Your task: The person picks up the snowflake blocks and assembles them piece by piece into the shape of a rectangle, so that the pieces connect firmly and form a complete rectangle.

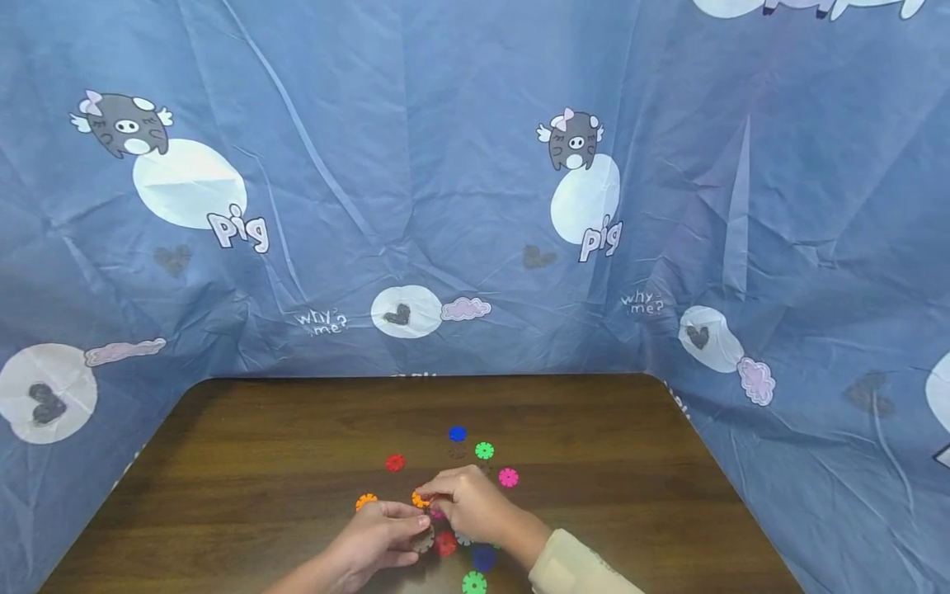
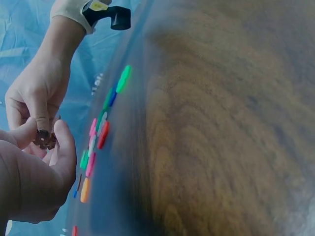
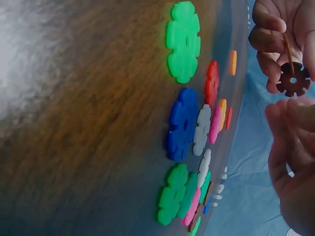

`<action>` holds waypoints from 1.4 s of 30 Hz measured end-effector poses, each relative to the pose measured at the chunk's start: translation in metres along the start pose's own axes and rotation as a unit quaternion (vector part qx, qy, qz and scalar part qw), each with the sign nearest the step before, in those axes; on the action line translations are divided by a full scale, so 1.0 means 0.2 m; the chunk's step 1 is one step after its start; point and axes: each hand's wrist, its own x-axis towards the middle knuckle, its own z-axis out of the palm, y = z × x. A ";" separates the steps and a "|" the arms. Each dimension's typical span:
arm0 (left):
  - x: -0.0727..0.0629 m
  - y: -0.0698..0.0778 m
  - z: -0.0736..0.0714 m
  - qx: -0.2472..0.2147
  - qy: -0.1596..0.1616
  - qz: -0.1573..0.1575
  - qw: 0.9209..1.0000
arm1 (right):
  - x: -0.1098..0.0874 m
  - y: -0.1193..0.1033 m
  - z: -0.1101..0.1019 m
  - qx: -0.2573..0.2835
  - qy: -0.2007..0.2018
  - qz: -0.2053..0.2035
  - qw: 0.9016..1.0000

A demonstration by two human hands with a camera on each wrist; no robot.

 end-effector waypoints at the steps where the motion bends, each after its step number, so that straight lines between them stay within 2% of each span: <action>1: 0.00 0.00 0.00 0.002 0.001 0.001 1.000 | 0.00 0.00 -0.01 -0.008 -0.008 0.031 0.999; 3: 0.01 -0.01 -0.01 0.007 0.002 0.001 1.000 | -0.01 -0.01 -0.02 -0.027 -0.026 0.086 0.996; 6: 0.01 -0.02 -0.02 0.010 0.003 0.000 1.000 | -0.03 0.00 -0.02 -0.066 -0.063 0.125 0.988; 10: 0.01 -0.03 -0.03 0.011 0.003 -0.007 1.000 | -0.05 0.02 0.00 -0.115 -0.112 0.128 0.979; 13: 0.01 -0.02 -0.03 0.012 0.004 -0.012 1.000 | -0.06 0.02 0.02 -0.130 -0.132 0.138 0.973; 20: 0.01 -0.02 -0.04 0.010 0.006 -0.013 1.000 | -0.08 -0.01 0.03 -0.168 -0.152 0.153 0.962; 25: 0.00 -0.03 -0.04 0.010 0.005 -0.006 1.000 | -0.09 -0.01 0.04 -0.195 -0.151 0.140 0.959; 36: 0.00 -0.03 -0.04 0.010 0.012 -0.010 1.000 | -0.07 -0.02 0.04 -0.165 -0.184 0.149 0.958; 42: 0.00 -0.03 -0.05 0.014 0.013 -0.018 1.000 | -0.06 -0.02 0.04 -0.159 -0.210 0.166 0.950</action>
